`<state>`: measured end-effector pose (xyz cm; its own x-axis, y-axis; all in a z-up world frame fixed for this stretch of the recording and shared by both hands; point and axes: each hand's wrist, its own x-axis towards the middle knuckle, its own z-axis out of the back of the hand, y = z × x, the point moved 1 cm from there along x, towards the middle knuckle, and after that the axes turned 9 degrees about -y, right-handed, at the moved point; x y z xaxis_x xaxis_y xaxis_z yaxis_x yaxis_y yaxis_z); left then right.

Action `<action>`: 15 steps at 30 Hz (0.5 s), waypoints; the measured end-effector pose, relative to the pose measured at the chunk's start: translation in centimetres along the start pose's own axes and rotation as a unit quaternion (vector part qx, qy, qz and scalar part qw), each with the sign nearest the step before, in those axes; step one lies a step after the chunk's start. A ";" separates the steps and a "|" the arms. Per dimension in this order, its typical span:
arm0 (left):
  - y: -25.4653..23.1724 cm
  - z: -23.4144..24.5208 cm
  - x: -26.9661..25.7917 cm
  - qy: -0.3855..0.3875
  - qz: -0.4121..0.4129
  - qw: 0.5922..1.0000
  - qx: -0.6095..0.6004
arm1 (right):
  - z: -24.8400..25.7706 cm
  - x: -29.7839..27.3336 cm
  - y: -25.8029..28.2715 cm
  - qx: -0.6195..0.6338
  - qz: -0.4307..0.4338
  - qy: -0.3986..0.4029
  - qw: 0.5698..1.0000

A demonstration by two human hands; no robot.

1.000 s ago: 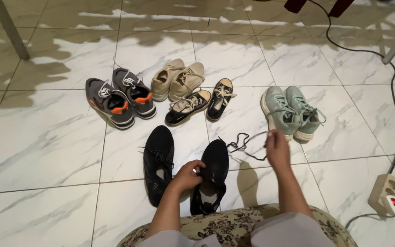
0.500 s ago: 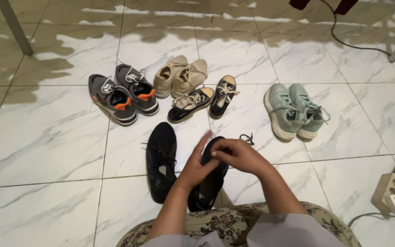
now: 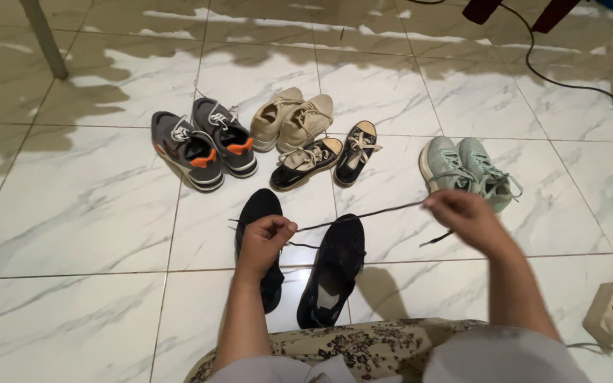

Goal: The person removes the laces from a black shoe, then threads the laces back through the eyelets and ties them. The task is performed on one shoe while several other pairs remain on the floor.

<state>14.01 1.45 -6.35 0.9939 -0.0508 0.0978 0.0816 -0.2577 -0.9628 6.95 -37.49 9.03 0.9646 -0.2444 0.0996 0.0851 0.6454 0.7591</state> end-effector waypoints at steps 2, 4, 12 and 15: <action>-0.4 0.6 0.0 -0.003 0.013 1.000 0.009 | 2.5 0.9 -0.7 0.076 0.120 -0.096 0.985; -0.8 1.0 -0.1 -0.013 0.023 1.000 0.014 | 5.9 1.6 -1.6 0.127 0.081 -0.175 0.973; -2.0 2.4 0.0 -0.052 0.021 0.998 0.012 | 18.2 5.2 -7.1 0.366 -0.013 -0.299 0.881; -1.9 3.1 0.2 -0.065 0.027 0.997 -0.021 | 21.8 6.5 -11.1 0.515 -0.015 -0.234 0.825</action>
<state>14.26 4.94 -5.27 0.9982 0.0596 0.0105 0.0278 -0.2975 -0.9543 6.78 -62.05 15.27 0.7437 -0.6568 0.1244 -0.3818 -0.2646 0.8856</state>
